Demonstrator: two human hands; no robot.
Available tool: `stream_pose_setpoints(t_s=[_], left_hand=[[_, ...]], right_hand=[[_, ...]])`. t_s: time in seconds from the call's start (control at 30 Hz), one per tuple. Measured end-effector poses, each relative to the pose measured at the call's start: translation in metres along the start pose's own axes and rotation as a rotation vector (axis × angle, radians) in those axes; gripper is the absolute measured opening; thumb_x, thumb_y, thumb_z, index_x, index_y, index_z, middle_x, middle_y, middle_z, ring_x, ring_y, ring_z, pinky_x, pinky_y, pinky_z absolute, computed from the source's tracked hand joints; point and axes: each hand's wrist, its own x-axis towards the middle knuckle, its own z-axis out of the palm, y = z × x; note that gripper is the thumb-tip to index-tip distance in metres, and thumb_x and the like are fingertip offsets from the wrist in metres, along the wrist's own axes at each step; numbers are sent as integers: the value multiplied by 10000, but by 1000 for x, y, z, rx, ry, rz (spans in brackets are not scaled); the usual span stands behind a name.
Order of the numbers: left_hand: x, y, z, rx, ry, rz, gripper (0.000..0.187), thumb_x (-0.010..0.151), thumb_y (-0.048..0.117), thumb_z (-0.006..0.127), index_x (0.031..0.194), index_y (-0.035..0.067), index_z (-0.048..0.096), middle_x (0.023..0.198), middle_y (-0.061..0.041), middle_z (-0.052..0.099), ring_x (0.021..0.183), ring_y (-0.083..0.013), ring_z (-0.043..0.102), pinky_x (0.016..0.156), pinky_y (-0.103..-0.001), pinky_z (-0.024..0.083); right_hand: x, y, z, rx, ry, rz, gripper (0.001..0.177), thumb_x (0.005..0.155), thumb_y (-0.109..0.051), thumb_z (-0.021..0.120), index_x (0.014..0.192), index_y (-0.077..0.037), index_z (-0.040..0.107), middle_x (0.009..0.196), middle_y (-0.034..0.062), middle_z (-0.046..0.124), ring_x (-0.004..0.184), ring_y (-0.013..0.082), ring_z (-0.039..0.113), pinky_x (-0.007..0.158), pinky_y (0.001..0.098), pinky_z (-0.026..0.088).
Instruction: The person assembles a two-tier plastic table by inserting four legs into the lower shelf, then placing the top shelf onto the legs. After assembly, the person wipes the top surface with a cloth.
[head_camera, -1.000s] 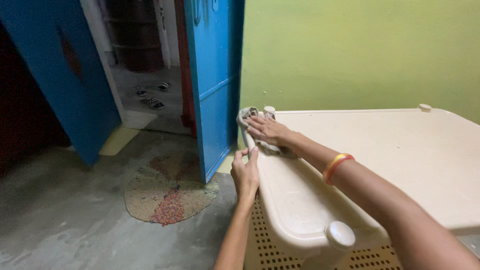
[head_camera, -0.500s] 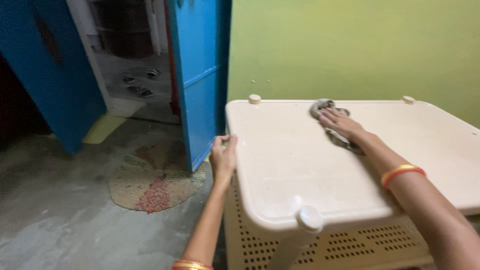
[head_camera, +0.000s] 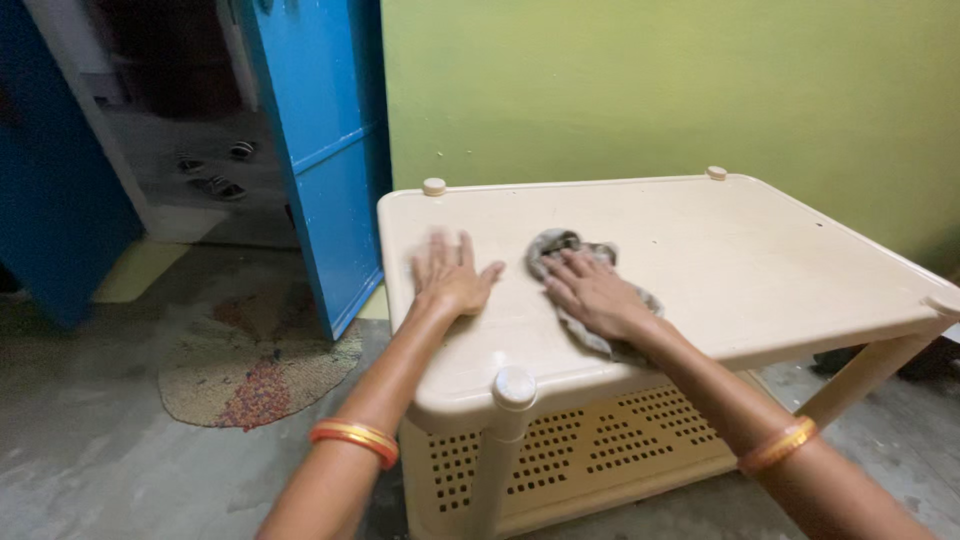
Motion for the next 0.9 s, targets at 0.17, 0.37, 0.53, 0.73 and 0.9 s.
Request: stream_pose_setpoints(t_s=[0.17, 0.37, 0.53, 0.73, 0.9], left_hand=[[-7, -8, 3, 13, 8, 235, 868, 996, 650, 253, 1601, 35, 165, 1696, -145, 104, 1577, -257, 63, 1261, -445, 46], [-8, -9, 6, 35, 6, 245, 842, 1010, 631, 259, 1596, 31, 189, 1688, -158, 136, 1572, -266, 88, 1265, -435, 60], [-4, -12, 4, 26, -6, 248, 843, 1004, 636, 272, 1594, 37, 199, 1689, -149, 142, 1571, -260, 94, 1266, -433, 61], [16, -15, 4, 39, -9, 268, 834, 1000, 633, 280, 1590, 47, 218, 1686, -143, 158, 1569, -259, 106, 1259, -444, 80], [35, -23, 9, 33, 38, 307, 825, 998, 620, 322, 1570, 27, 281, 1671, -152, 218, 1555, -270, 172, 1253, -453, 131]], right_hand=[[-6, 30, -13, 112, -34, -29, 691, 990, -614, 258, 1569, -245, 332, 1683, 26, 205, 1561, 210, 194, 1253, 513, 147], [4, 219, -5, 296, 74, 314, 741, 958, -656, 389, 1534, -206, 504, 1649, 84, 400, 1509, 281, 389, 1260, 506, 292], [-45, 298, -10, 25, 146, 543, 755, 1005, -662, 345, 1574, -168, 387, 1670, 132, 294, 1520, 326, 300, 1231, 536, 249], [-82, 168, -4, -11, 130, 487, 711, 1015, -610, 262, 1592, -208, 371, 1642, 120, 340, 1450, 284, 390, 1159, 530, 364], [-83, 20, 7, -67, 345, 271, 603, 1048, -537, 266, 1516, -219, 473, 1590, 73, 420, 1445, 245, 402, 1168, 481, 354]])
